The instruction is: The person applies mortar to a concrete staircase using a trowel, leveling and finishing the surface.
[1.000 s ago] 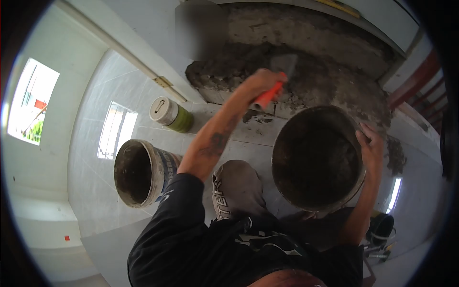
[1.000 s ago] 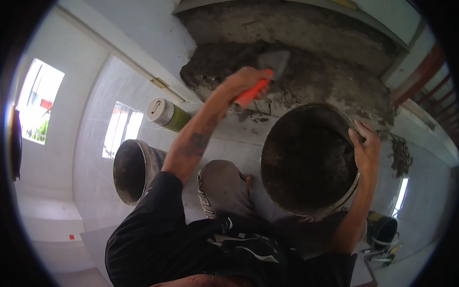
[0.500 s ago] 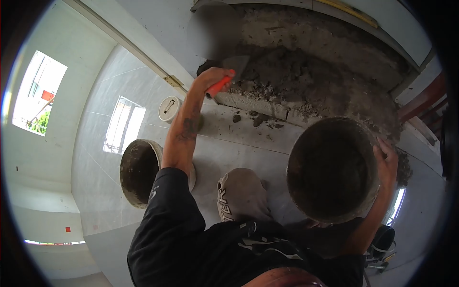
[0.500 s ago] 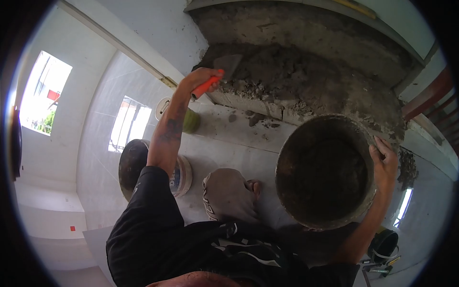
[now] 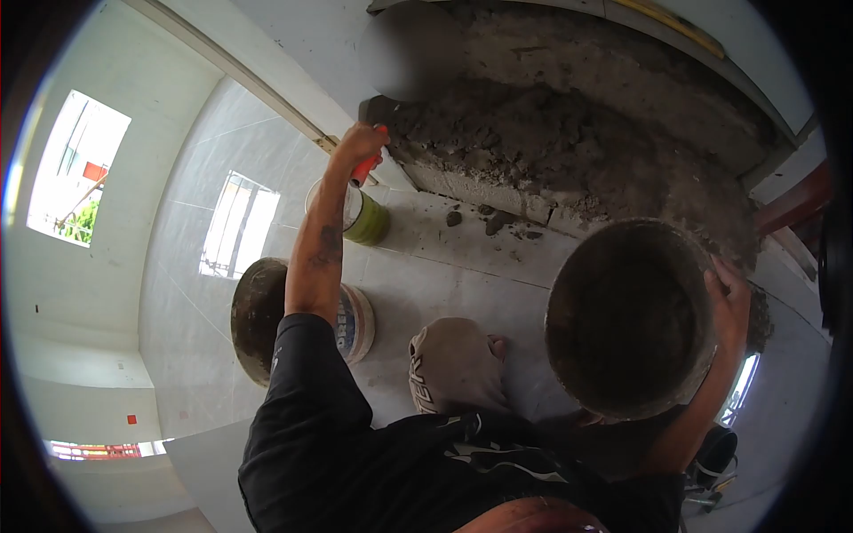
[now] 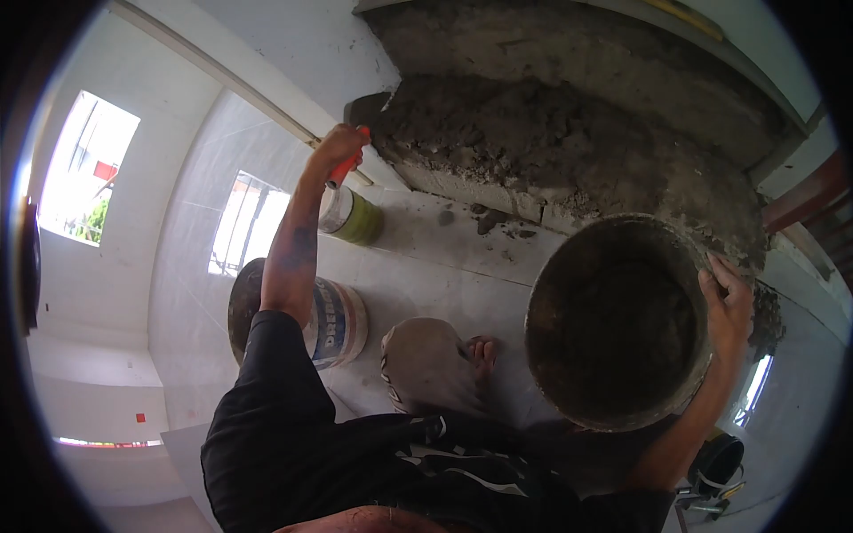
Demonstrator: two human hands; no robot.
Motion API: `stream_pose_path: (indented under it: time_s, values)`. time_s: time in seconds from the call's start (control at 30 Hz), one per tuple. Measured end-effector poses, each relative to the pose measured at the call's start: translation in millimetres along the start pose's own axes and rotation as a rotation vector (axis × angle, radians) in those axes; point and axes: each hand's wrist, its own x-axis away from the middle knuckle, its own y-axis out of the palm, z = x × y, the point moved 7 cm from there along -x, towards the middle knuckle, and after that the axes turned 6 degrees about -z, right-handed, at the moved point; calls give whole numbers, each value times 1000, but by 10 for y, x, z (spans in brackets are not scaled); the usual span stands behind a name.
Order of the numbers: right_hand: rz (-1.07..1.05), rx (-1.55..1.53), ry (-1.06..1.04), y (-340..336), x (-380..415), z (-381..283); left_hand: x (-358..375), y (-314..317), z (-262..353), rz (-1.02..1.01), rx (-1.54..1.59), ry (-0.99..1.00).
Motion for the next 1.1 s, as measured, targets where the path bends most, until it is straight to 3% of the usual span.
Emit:
stream_pose_path:
  time_s: [0.03,0.1,0.23,0.33,0.43,0.57,0.67,0.73,0.87,0.93,1.0,1.1]
  values:
    - [8,-3,22,14,0,-51,-54,109,-25,-9,-1,1]
    - [4,-4,46,48,15,-59,-63,209,-55,163,-254,23]
    - [-9,-27,-3,82,-43,-63,-142,678,10,146,-452,191]
    - [-19,-51,-10,97,-24,-97,137,836,302,83,-263,216]
    - [17,-48,-39,82,2,-165,208,1027,457,162,-315,324]
    - [59,13,-72,54,27,-207,304,1039,664,147,-229,318]
    - [63,-27,-73,30,73,-257,546,1285,967,-41,-170,359]
    - [95,-8,-90,28,84,-200,629,1437,1247,-188,60,237]
    - [115,-85,-80,43,149,-178,149,1433,1180,-310,55,253]
    - [140,-69,-92,12,179,-53,20,1341,1234,-267,-174,244]
    - [153,-66,-94,-12,167,54,515,1295,1458,-314,118,185]
    - [140,-128,-59,-65,190,173,1199,1347,1912,-555,226,384]
